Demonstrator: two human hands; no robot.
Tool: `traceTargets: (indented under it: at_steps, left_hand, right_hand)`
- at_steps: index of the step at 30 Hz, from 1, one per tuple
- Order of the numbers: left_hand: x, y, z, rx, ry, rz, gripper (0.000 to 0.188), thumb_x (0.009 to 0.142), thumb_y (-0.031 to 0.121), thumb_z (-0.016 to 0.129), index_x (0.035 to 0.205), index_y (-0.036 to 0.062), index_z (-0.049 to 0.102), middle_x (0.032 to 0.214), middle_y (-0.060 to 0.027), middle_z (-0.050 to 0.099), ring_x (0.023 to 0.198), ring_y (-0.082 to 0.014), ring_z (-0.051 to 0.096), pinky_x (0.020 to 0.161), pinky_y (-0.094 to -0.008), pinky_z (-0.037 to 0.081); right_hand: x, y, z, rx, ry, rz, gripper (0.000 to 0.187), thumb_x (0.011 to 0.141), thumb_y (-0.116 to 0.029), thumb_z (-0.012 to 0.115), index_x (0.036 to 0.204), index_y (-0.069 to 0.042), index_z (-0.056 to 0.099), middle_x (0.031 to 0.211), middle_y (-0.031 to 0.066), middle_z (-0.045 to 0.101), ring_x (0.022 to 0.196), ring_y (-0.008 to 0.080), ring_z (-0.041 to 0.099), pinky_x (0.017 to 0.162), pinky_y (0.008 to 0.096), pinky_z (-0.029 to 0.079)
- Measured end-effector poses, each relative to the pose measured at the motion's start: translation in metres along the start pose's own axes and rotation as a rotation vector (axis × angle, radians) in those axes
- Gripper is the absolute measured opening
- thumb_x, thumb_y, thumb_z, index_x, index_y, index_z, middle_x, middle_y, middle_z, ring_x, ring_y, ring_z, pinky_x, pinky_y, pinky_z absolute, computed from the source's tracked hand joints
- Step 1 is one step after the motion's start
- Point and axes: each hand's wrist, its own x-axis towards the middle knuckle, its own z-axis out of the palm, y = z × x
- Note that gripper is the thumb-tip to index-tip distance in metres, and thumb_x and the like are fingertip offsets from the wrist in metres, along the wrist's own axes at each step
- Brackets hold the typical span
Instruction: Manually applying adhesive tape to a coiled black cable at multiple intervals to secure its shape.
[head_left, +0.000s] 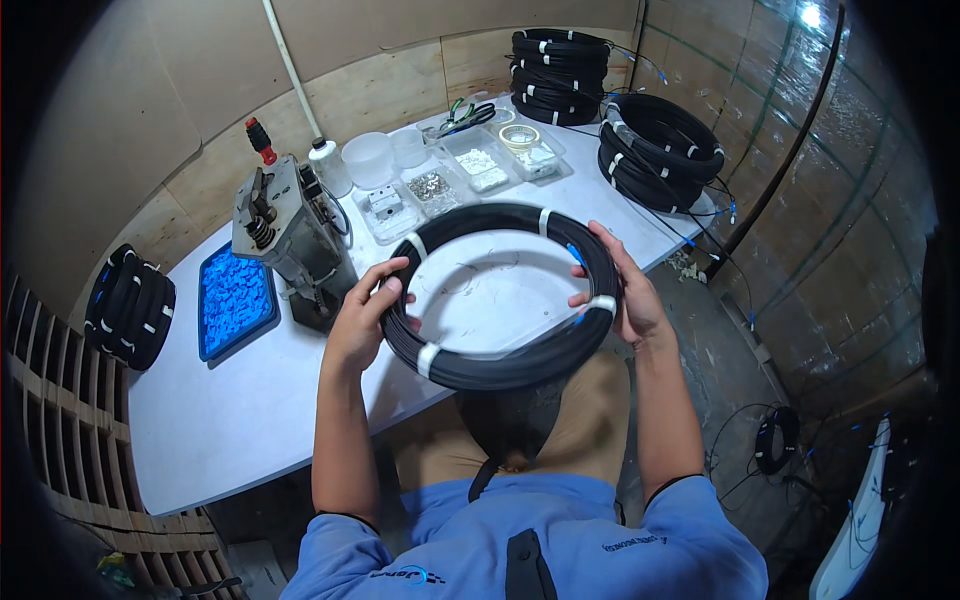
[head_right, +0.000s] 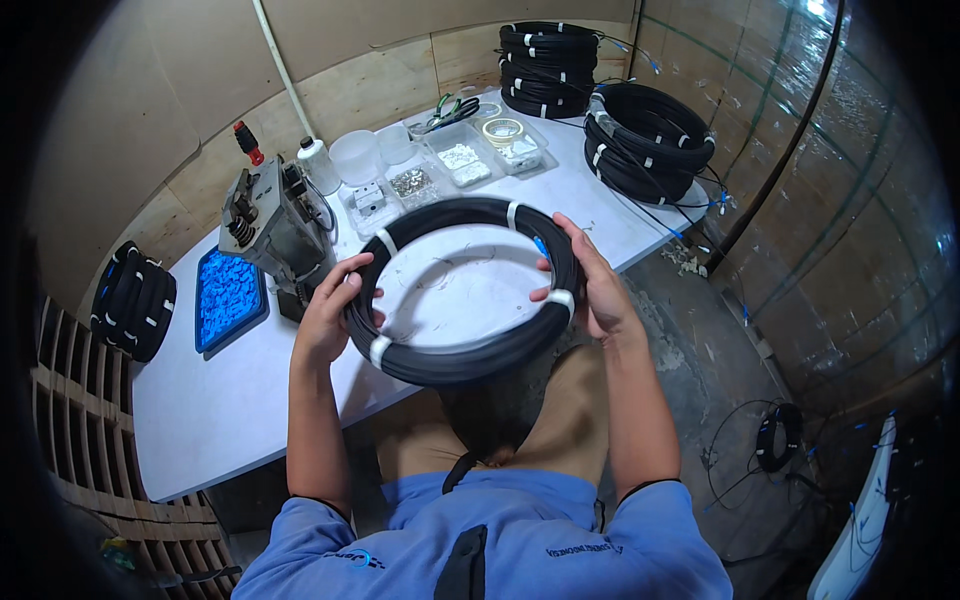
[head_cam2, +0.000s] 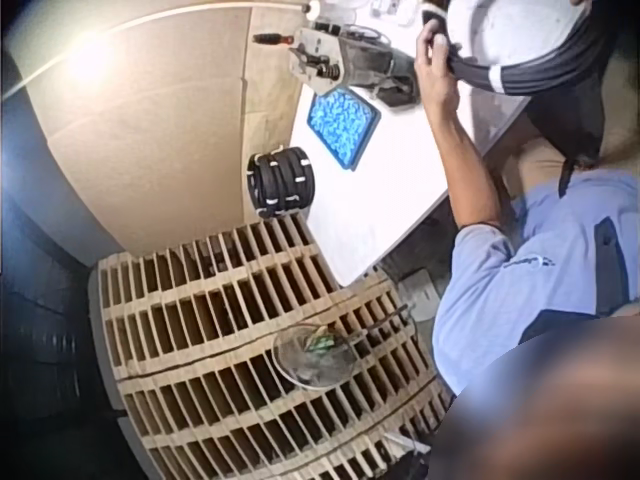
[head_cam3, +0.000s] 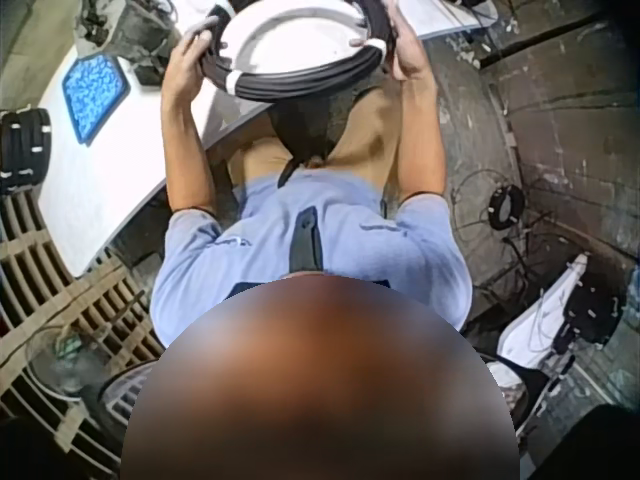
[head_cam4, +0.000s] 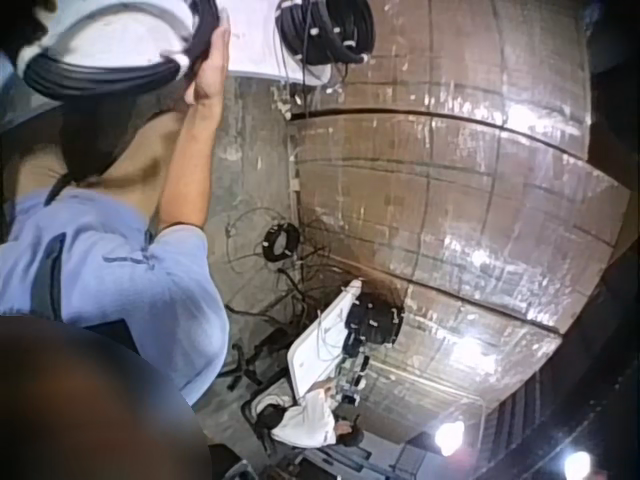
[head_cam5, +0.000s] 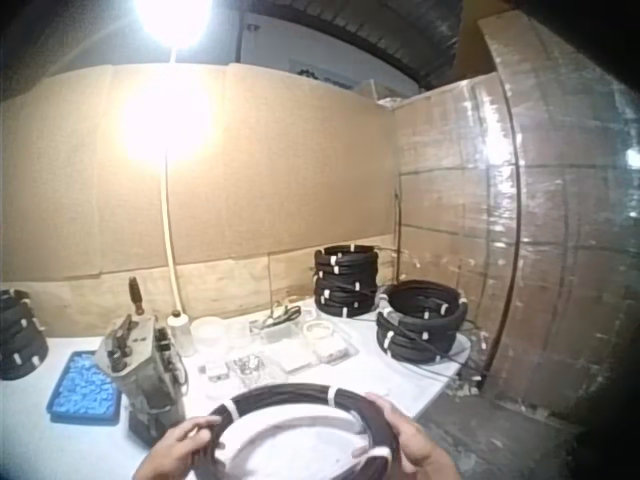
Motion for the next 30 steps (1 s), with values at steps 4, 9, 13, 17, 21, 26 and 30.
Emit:
traceTargets:
  at_steps: [4,9,13,17,21,26,30]
  left_hand:
    - [-0.001,0.006,-0.005,0.008,0.007,-0.147,0.064,0.107,0.059,0.040,0.137,0.0063,0.059,0.071,-0.0054,0.065,0.045,-0.0091,0.054,0.038,-0.0221,0.041]
    - [-0.012,0.019,-0.011,0.156,-0.098,-0.071,0.074,0.091,0.057,0.073,0.142,0.0064,0.056,0.056,-0.0014,0.056,0.033,-0.0081,0.043,0.030,-0.0229,0.029]
    - [-0.013,0.054,-0.006,0.449,-0.191,-0.076,0.068,0.081,0.053,0.085,0.121,0.0028,0.062,0.056,-0.0008,0.050,0.041,-0.0077,0.046,0.039,-0.0224,0.037]
    - [-0.005,0.054,-0.002,1.216,-0.162,0.156,0.085,0.079,0.048,0.089,0.143,0.0033,0.056,0.086,-0.0038,0.065,0.091,-0.0123,0.065,0.079,-0.0313,0.052]
    - [0.002,-0.006,0.017,0.047,-0.173,0.448,0.078,0.094,0.058,0.068,0.138,-0.0029,0.048,0.102,-0.0108,0.064,0.094,-0.0200,0.064,0.087,-0.0354,0.052]
    - [-0.009,-0.021,0.044,-0.243,-0.002,0.387,0.060,0.099,0.057,0.059,0.122,0.0018,0.053,0.088,-0.0063,0.054,0.076,-0.0172,0.053,0.075,-0.0360,0.048]
    - [-0.013,0.008,0.051,-0.151,-0.035,0.449,0.082,0.093,0.065,0.064,0.139,-0.0009,0.048,0.101,-0.0132,0.064,0.096,-0.0238,0.065,0.090,-0.0394,0.053]
  right_hand:
    - [-0.007,-0.012,-0.025,0.012,-0.361,-0.082,0.080,0.099,-0.026,0.059,0.164,-0.007,0.017,0.124,0.0178,0.061,0.105,0.0287,0.073,0.086,0.0436,0.064]
    - [0.001,-0.027,-0.001,-0.558,0.063,0.069,0.059,0.097,-0.019,0.072,0.148,-0.010,0.044,0.077,0.0074,0.064,0.064,0.0201,0.072,0.048,0.0317,0.056]
    - [0.013,-0.031,0.006,-0.844,0.180,-0.040,0.028,0.099,-0.022,0.072,0.121,-0.006,0.065,0.067,0.0022,0.062,0.048,0.0106,0.056,0.044,0.0276,0.044]
    - [0.022,-0.023,-0.026,-0.961,0.119,-0.396,0.028,0.098,-0.025,0.073,0.113,-0.002,0.069,0.086,0.0031,0.067,0.075,0.0097,0.061,0.070,0.0272,0.051]
    - [0.041,0.003,-0.010,-0.799,0.175,-0.850,0.040,0.098,-0.030,0.074,0.122,0.000,0.065,0.103,0.0068,0.066,0.085,0.0131,0.063,0.080,0.0295,0.053]
    - [0.031,-0.015,0.011,-0.390,0.106,-0.517,0.059,0.097,-0.043,0.071,0.137,-0.003,0.053,0.096,0.0037,0.062,0.077,0.0118,0.062,0.071,0.0291,0.054]
    - [0.031,-0.047,0.009,-0.540,0.011,-0.476,0.071,0.093,-0.051,0.074,0.140,-0.002,0.050,0.097,0.0041,0.062,0.074,0.0114,0.061,0.065,0.0272,0.051]
